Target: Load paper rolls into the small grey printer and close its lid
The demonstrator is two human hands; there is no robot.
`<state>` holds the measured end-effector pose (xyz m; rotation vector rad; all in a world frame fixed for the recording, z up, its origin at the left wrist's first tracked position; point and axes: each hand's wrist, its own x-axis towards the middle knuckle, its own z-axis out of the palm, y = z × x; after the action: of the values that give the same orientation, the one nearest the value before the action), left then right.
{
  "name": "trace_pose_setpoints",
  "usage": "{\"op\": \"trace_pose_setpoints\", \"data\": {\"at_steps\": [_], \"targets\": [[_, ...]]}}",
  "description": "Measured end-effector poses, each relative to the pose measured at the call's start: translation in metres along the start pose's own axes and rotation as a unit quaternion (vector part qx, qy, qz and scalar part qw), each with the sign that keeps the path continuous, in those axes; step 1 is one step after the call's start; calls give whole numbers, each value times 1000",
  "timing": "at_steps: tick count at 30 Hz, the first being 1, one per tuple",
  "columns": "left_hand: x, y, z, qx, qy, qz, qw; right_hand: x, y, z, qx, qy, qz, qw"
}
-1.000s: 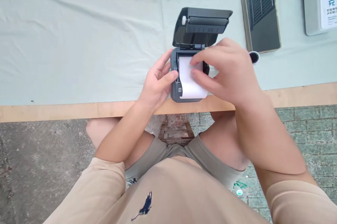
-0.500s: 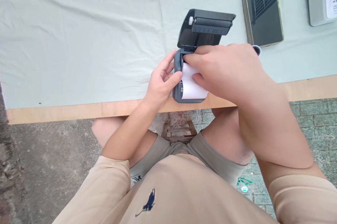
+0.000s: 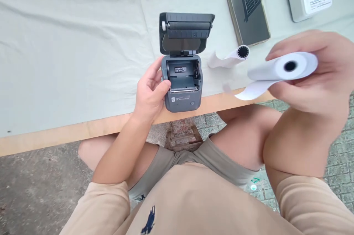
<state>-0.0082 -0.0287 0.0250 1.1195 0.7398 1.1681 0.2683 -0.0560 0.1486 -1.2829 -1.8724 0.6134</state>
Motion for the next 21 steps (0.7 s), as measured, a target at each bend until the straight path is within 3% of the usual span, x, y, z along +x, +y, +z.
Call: {"op": "trace_pose_setpoints", "data": {"at_steps": [4,8,10,14,15,17,19,21], "targets": [[0,2,1,-1,2,1,1000,-22,54,-13,-43,74,50,995],[3,2,2,-19,2,12,1000,-42,86,-15,-127,73,123,981],[5,1,2,-26,4,18,1000,-46,86,-18,-142,50,136,979],[7,0,1,-29,-4,9,1000,-29,54,-18,-145,177,67,971],[6,1,1,-26,-5,7,1000,-21,44,-15,-182,176,68,965],[6,1,1,-19,-1,1,1000,-4,25,-4,-295,50,120,946],[5,0,1,-14,-4,1,1000,10,15,9,-343,-52,153,925],[4,-2,0,-15,-12,5,1000,18,14,22,-349,-89,167,918]]}}
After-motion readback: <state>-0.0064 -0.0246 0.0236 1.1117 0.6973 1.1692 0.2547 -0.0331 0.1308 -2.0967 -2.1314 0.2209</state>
